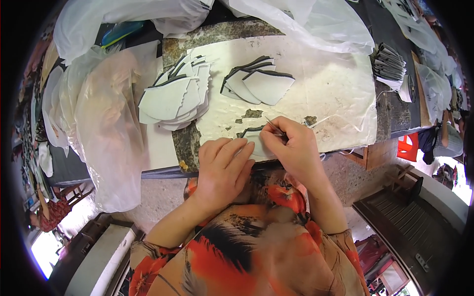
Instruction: Glue and trim various components of a shoe upper at a manufacturing workbench.
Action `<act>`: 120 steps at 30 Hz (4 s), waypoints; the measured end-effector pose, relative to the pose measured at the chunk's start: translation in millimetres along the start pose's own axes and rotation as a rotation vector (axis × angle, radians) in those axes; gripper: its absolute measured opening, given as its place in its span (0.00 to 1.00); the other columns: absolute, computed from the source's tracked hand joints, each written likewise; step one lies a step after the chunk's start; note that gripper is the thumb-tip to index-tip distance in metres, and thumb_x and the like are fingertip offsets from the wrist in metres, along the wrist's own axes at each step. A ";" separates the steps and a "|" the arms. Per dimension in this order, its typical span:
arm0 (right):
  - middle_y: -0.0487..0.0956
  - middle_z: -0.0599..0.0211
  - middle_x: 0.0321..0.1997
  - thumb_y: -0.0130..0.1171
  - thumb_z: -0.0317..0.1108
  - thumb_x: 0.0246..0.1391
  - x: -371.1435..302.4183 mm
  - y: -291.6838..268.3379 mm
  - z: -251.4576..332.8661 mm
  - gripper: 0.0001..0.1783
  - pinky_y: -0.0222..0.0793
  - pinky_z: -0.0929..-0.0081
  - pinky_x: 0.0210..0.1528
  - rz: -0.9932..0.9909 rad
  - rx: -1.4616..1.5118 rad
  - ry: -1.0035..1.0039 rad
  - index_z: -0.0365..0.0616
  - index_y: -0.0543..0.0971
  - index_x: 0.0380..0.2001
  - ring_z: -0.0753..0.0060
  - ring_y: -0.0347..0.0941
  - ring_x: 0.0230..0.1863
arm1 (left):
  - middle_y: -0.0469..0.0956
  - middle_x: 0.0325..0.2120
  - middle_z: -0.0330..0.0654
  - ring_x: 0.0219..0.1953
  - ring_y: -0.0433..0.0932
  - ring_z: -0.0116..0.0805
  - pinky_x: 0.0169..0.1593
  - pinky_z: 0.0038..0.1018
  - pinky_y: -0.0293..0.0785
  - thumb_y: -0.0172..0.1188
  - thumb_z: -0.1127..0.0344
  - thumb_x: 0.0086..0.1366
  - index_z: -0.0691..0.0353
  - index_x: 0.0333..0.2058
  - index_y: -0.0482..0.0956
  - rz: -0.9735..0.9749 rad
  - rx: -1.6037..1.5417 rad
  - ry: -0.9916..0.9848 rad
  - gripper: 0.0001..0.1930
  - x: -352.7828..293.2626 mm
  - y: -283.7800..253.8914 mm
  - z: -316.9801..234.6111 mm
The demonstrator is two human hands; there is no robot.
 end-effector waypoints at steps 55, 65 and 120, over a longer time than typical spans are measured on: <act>0.81 0.55 0.25 0.57 0.37 0.56 1.9 -11.6 13.0 0.08 0.73 0.51 0.34 -0.016 -0.467 -0.113 0.44 0.78 0.33 0.45 0.79 0.29 | 0.80 0.56 0.35 0.60 0.70 0.43 0.66 0.45 0.57 0.65 0.64 0.63 0.52 0.58 0.81 0.103 0.196 -0.023 0.22 7.7 11.7 2.4; 0.82 0.55 0.27 0.57 0.39 0.56 11.9 -13.1 11.8 0.10 0.74 0.51 0.34 0.079 -0.646 -0.061 0.44 0.78 0.33 0.45 0.80 0.30 | 0.78 0.55 0.36 0.57 0.70 0.44 0.65 0.49 0.57 0.64 0.64 0.62 0.53 0.56 0.81 0.138 0.203 -0.014 0.22 15.4 10.3 -2.4; 0.83 0.51 0.30 0.60 0.45 0.57 23.3 -47.2 -5.1 0.15 0.75 0.51 0.37 -0.039 -0.700 -0.044 0.43 0.78 0.35 0.43 0.81 0.32 | 0.70 0.53 0.49 0.58 0.67 0.52 0.68 0.62 0.53 0.61 0.71 0.50 0.59 0.59 0.73 0.182 0.091 -0.177 0.33 36.2 19.3 -4.2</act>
Point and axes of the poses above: each hand's wrist, its own x-axis towards the middle knuckle, its own y-axis out of the palm, z = x × y, the point moved 8 cm from there along x, towards the middle knuckle
